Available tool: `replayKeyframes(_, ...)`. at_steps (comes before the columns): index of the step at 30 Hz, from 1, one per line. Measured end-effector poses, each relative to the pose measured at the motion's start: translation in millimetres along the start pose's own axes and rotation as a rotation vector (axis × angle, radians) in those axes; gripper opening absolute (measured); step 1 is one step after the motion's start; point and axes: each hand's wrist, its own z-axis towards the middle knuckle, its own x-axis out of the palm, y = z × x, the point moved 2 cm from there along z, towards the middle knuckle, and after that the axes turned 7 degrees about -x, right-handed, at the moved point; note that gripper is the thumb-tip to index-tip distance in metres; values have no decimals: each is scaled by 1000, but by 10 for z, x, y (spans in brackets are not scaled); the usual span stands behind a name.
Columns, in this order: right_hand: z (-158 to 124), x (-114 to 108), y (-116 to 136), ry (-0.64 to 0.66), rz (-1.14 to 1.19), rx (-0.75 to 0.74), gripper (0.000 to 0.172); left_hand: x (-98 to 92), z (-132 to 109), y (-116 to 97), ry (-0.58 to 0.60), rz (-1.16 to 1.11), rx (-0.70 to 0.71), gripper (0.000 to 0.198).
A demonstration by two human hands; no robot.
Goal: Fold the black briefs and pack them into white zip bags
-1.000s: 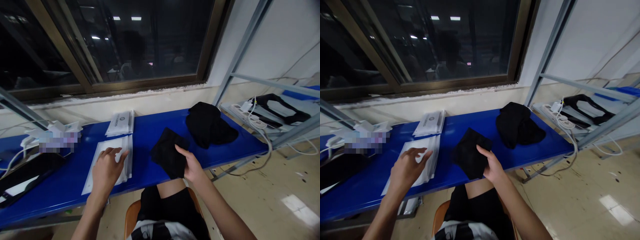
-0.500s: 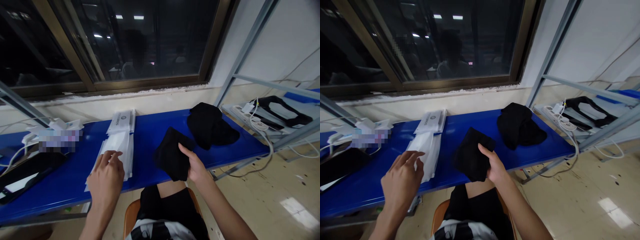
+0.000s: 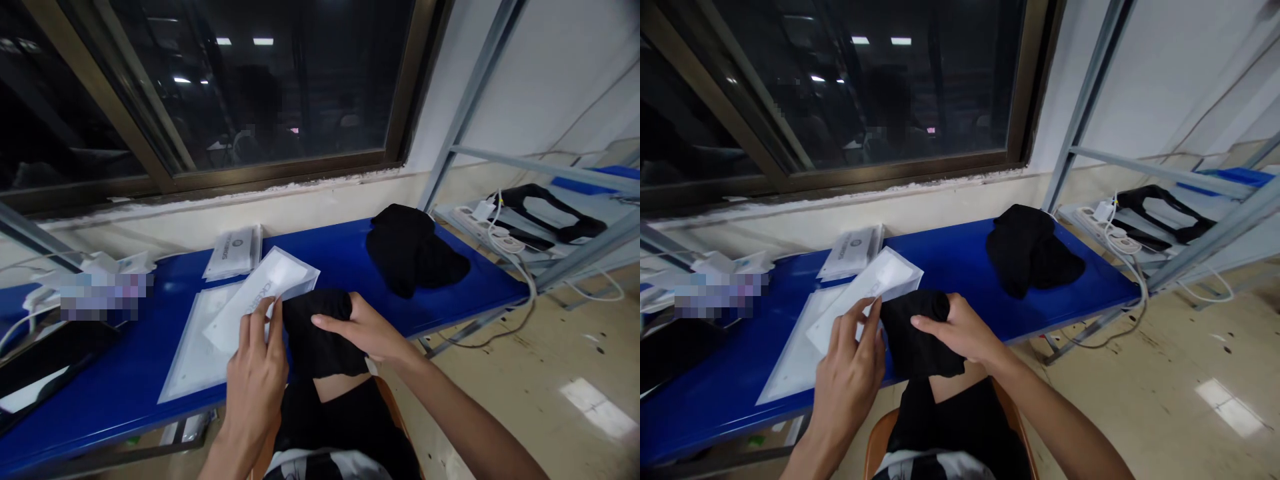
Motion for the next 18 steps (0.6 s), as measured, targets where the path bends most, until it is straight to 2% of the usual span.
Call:
replayKeyframes(3, 74, -49, 33, 21, -80, 30, 23, 32, -43, -67, 32, 49, 32, 76)
replayKeyframes(9, 215, -52, -115, -175, 55, 170, 31, 113, -175, -284, 47, 48, 113, 95)
replayKeyframes(14, 250, 63, -257, 35, 279, 305, 48, 89, -211, -354, -32, -38, 66, 100)
replayKeyframes(16, 254, 93, -273, -44, 375, 299, 50, 95, -242, -350, -55, -53, 57, 99)
replayKeyframes(18, 247, 127, -258, -167, 483, 223, 47, 122, -296, -366, -66, -70, 49, 98)
